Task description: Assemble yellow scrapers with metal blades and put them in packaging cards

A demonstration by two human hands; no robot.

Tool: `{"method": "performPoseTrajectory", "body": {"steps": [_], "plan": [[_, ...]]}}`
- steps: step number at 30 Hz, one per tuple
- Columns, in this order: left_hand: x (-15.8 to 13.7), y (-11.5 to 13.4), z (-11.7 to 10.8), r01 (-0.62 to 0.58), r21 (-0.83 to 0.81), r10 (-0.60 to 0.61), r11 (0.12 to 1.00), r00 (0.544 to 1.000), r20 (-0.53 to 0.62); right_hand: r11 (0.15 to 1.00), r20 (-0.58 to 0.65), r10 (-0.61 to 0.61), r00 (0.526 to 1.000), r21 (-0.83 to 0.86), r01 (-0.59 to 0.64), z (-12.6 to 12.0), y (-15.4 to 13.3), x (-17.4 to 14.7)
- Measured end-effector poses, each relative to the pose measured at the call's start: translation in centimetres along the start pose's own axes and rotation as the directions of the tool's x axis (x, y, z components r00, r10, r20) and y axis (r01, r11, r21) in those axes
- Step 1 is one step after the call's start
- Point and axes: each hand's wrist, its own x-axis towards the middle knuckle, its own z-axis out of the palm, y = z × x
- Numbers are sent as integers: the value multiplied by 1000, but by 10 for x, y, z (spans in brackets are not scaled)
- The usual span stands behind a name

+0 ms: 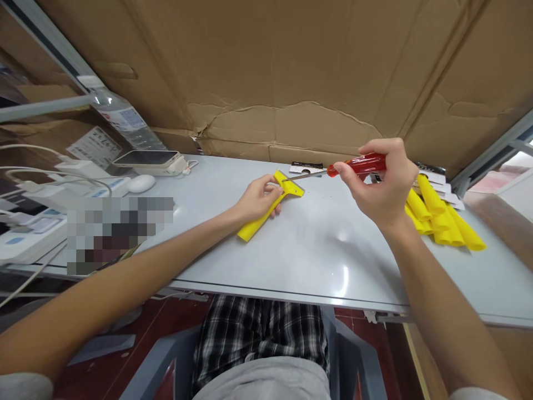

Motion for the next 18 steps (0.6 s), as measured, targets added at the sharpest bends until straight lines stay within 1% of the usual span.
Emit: {"method": "performPoseTrajectory", "body": {"steps": [2, 5, 8, 12, 14, 16, 18], "plan": [[0, 0, 0, 5, -4, -5, 1000, 1000, -3, 1000, 9, 8, 1000, -24, -8, -1, 1, -1], [-1, 0, -1, 8, -9, -8, 1000, 1000, -4, 998, 17, 51, 999, -35, -50, 0, 6, -3], [-2, 1, -1, 12, -8, -12, 1000, 1000, -7, 996, 57, 83, 995, 28, -85, 1, 8, -4], [-2, 1, 0, 15, -2, -15, 1000, 1000, -5, 982, 153, 51, 987, 170, -77, 0, 5, -1], [-1, 0, 0, 16, 3, -16, 1000, 1000, -7, 977, 188, 30, 982, 203, -69, 0, 3, 0], [0, 0, 0, 15, 1, -15, 1000, 1000, -10, 975, 181, -1, 984, 217, -38, 2, 3, 0], [0, 0, 0, 15, -6, -15, 1000, 1000, -10, 975, 146, -36, 989, 223, 3, 3, 5, 0]]}}
